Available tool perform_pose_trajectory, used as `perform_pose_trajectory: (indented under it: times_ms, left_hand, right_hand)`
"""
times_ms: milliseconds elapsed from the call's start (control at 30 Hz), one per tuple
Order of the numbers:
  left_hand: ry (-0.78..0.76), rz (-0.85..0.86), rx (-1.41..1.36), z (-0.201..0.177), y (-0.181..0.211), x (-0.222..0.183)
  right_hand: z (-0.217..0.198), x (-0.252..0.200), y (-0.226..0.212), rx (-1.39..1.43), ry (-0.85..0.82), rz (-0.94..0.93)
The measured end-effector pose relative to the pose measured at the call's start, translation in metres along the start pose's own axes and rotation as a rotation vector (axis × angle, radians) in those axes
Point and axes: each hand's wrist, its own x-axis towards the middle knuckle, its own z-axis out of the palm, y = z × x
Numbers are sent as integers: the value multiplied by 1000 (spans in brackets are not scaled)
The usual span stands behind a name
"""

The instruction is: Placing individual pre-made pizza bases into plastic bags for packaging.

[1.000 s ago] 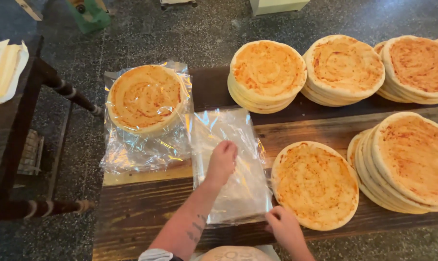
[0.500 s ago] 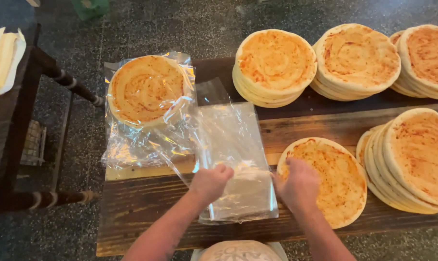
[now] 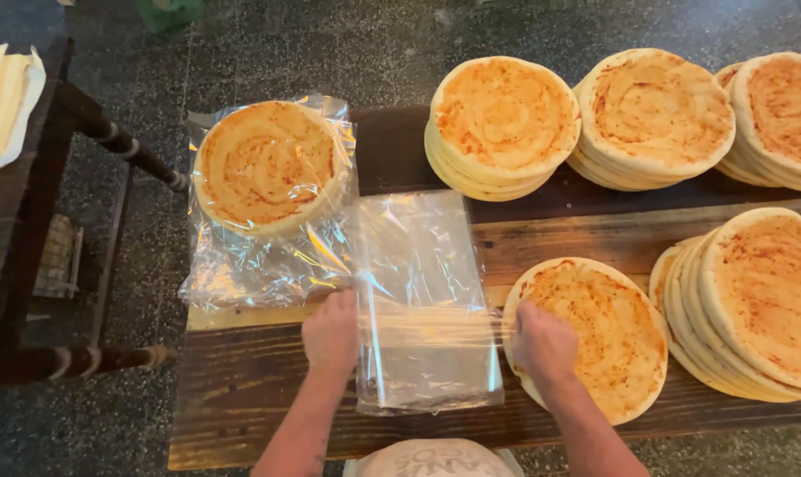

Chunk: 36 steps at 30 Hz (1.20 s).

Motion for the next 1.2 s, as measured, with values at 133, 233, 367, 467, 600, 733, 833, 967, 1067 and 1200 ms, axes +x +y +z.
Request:
perform_pose_trajectory:
  times_ms: [133,233,367,467,600,733,833,967,1067,1200]
  left_hand:
    - [339,569,-199,-14,43,9]
    - [39,603,-207,36,56,19]
    - [-130,478,-186,20,59,24]
    - [-486,481,-390,-10,65,18]
    - [-751,290,-535,-48,62,48]
    - [-867,143,-570,-56,79,70]
    - [-889,225,-556,-37,93,79]
    - [-938,263,-593,-51,106,92]
    - [-990,292,-555,-53,109,97]
    - [-1099,354,-593,-49,106,109]
  right_hand:
    - [-27,3,-4,262,-317,-97]
    - [-82,43,21,441,-570,67]
    - [-26,74,129,34,-609,317]
    - [-20,90,146,49,-574,291]
    - [-94,117,120,62,-741,409]
    - [-210,74,132,484,-834,685]
    - [-212,-25,199,723,-511,507]
    - [-199,-108,209,1120,-31,365]
    - [-172,-84,75,949,109,1155]
    - [-99,-108,-5,1510,22,1389]
